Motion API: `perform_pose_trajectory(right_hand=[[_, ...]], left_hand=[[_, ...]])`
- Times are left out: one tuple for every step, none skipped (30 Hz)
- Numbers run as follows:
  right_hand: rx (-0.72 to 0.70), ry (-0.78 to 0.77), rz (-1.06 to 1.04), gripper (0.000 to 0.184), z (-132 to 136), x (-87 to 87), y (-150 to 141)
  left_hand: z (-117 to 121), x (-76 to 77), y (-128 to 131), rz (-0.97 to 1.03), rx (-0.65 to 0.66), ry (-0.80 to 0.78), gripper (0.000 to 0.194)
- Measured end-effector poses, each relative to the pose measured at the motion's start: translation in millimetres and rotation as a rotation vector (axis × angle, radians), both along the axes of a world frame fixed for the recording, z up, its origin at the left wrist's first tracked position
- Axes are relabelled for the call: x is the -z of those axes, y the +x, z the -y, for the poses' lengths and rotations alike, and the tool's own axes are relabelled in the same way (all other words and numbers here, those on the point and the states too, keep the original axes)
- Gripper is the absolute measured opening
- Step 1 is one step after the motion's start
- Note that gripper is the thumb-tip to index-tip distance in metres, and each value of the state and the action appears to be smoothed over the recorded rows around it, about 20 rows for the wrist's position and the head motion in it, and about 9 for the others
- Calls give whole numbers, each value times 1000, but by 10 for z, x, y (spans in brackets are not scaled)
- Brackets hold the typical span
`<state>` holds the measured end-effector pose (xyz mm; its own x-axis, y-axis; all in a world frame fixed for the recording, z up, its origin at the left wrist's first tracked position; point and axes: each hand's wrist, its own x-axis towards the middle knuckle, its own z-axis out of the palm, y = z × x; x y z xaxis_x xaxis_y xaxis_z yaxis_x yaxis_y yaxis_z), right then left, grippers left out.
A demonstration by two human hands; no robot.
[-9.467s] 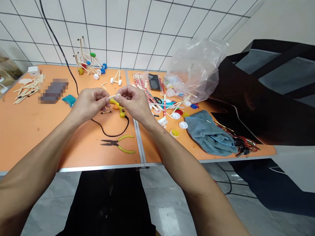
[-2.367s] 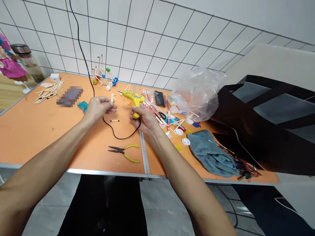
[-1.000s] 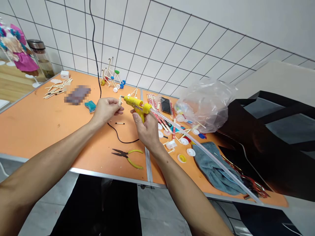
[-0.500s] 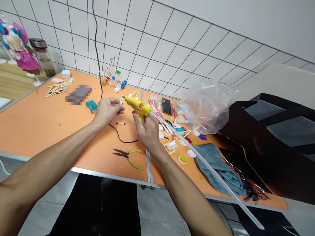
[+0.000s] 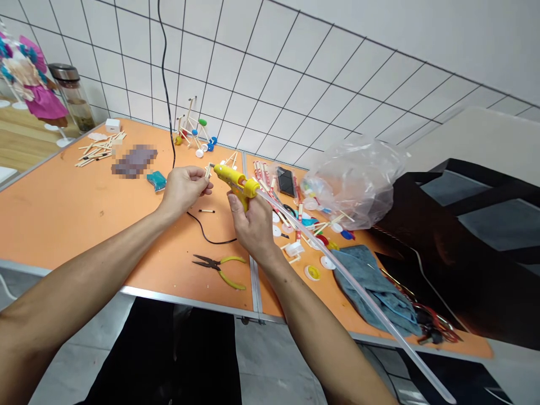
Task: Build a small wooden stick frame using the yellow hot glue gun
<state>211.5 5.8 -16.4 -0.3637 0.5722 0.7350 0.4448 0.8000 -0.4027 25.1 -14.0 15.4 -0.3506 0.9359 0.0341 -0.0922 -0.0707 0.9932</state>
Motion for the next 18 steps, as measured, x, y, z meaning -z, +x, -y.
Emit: perform_pose_trajectory(right_hand=[[2, 3, 0, 35, 0, 1, 1], [5, 3, 1, 36, -1, 1, 3], [10, 1, 5, 36, -1, 3, 6], [16, -4, 10, 37, -1, 4, 9], [22, -8, 17, 38, 0, 4, 12], [29, -12, 22, 39, 1, 5, 14], [33, -12, 25, 39, 2, 4, 15], [35, -8, 25, 40, 3, 4, 15], [36, -1, 22, 40, 4, 4, 13], [36, 8, 19, 41, 4, 4, 9], [35, 17, 16, 41, 3, 5, 4], [33, 25, 13, 40, 2, 7, -1], [32, 32, 10, 40, 1, 10, -6], [32, 39, 7, 40, -1, 13, -11], [33, 44, 5, 40, -3, 16, -14], [34, 47, 4, 40, -4, 18, -15], [35, 48, 4, 40, -5, 20, -15], [35, 48, 6, 40, -6, 20, -14]], left_hand=[[-3, 4, 1, -1, 1, 1, 19], [-6, 8, 2, -2, 1, 3, 19], [-8, 12, 4, -2, -2, 4, 20], [-10, 15, 6, -1, -5, 6, 20], [-10, 17, 7, 1, -7, 8, 20], [-10, 18, 9, 4, -8, 10, 20], [-9, 18, 10, 7, -9, 11, 20], [-8, 17, 10, 10, -9, 12, 20], [-6, 14, 10, 11, -7, 11, 20], [-3, 11, 9, 10, -5, 11, 20], [-1, 7, 8, 9, -4, 10, 20], [1, 4, 8, 7, -3, 10, 20], [2, 0, 8, 5, -3, 9, 21], [4, -3, 9, 5, -4, 9, 21], [5, -6, 10, 6, -7, 9, 22], [6, -8, 12, 8, -11, 9, 23], [6, -8, 13, 11, -14, 8, 24], [7, -8, 14, 13, -17, 7, 24]])
